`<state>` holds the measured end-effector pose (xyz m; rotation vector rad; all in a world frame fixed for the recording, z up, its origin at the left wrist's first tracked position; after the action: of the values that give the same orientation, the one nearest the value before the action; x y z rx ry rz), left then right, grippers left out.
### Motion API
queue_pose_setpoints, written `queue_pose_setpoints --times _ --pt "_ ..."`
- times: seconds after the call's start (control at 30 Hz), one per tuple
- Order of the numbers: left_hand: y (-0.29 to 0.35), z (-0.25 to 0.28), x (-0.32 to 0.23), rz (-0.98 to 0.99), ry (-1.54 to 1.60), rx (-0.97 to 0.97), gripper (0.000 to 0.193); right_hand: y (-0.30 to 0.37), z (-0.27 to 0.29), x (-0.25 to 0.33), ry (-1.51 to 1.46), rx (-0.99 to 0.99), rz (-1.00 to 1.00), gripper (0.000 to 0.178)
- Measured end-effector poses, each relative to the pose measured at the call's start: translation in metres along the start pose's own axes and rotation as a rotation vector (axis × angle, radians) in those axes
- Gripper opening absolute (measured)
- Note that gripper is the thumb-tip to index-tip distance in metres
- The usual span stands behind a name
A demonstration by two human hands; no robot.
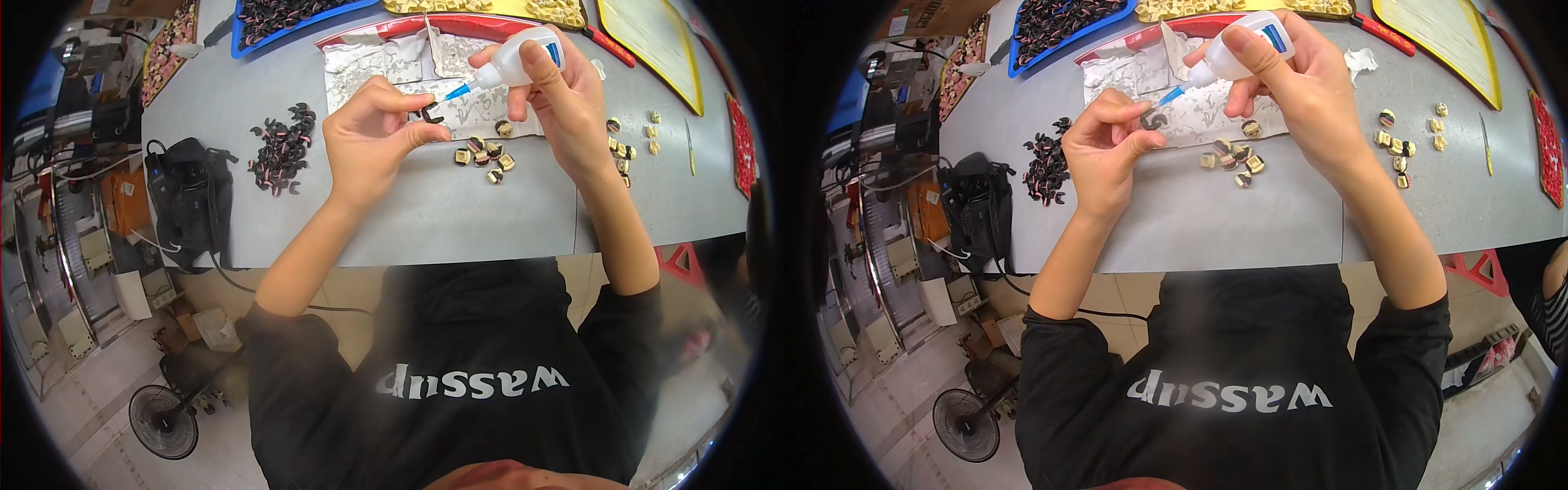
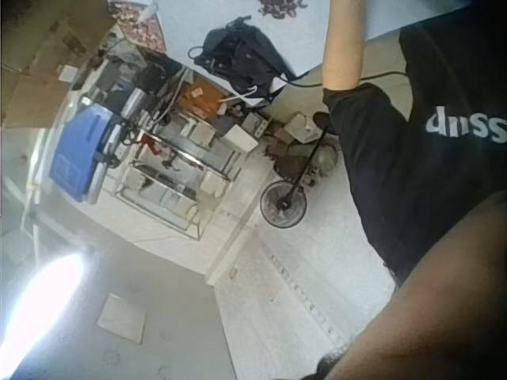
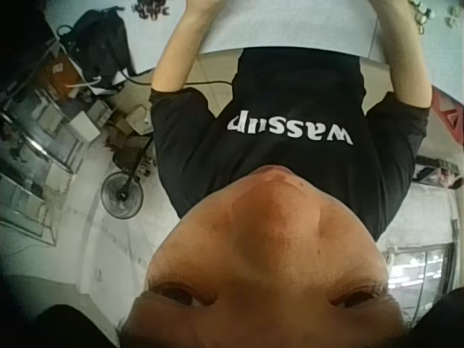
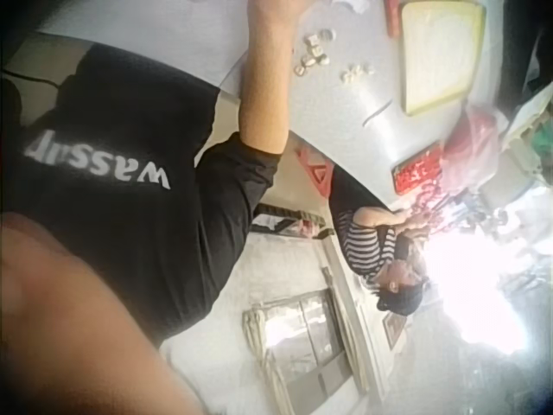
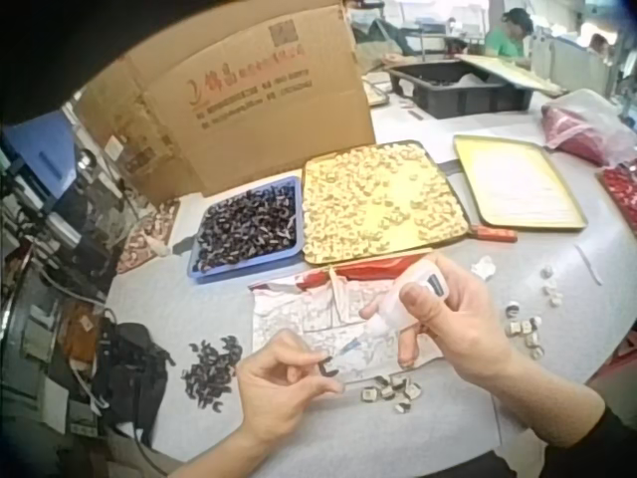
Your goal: The person applies adhesive from a bottle onto small plastic components and attaches them together by hand to assemble miniature figures.
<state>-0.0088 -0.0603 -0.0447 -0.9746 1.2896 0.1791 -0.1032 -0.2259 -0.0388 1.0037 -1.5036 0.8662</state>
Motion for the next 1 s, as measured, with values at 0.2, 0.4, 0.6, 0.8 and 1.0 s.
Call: queue_pose_setpoints --times 0.2,0.4,0.6,0.8,1.0 --pt "0.0 0.001 0.0 0.009 -0.002 -0.003 0.028 0.0 0.0 0.002 0.021 -0.008 0.017 0.036" --pt "0.001 0.004 0.001 0.033 0.049 -0.051 0.029 -0.004 0.013 0.003 -0.011 -0.017 0.034 0.038" --pt "-0.001 0.012 0.005 0.007 0.08 -0.085 0.029 -0.003 0.036 0.033 -0.294 -0.279 0.067 0.033" --pt "-0.004 0.018 0.004 0.066 0.111 -0.207 0.027 0.019 0.055 0.086 0.454 -0.335 0.181 0.028" --pt "-0.001 0.02 0.006 0.055 0.084 -0.175 0.025 0.044 0.025 0.021 0.989 -0.243 0.233 0.024"
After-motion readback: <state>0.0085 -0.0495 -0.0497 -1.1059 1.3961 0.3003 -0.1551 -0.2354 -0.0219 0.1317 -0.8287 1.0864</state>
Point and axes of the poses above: each hand's wrist, its own y-axis away from the middle knuckle, its own z-axis out of the back of the hand, x = y × z, the point moved 6 cm from there along -y, towards the middle knuckle, and after that the axes turned 11 degrees about -z, right-handed, at the moved point
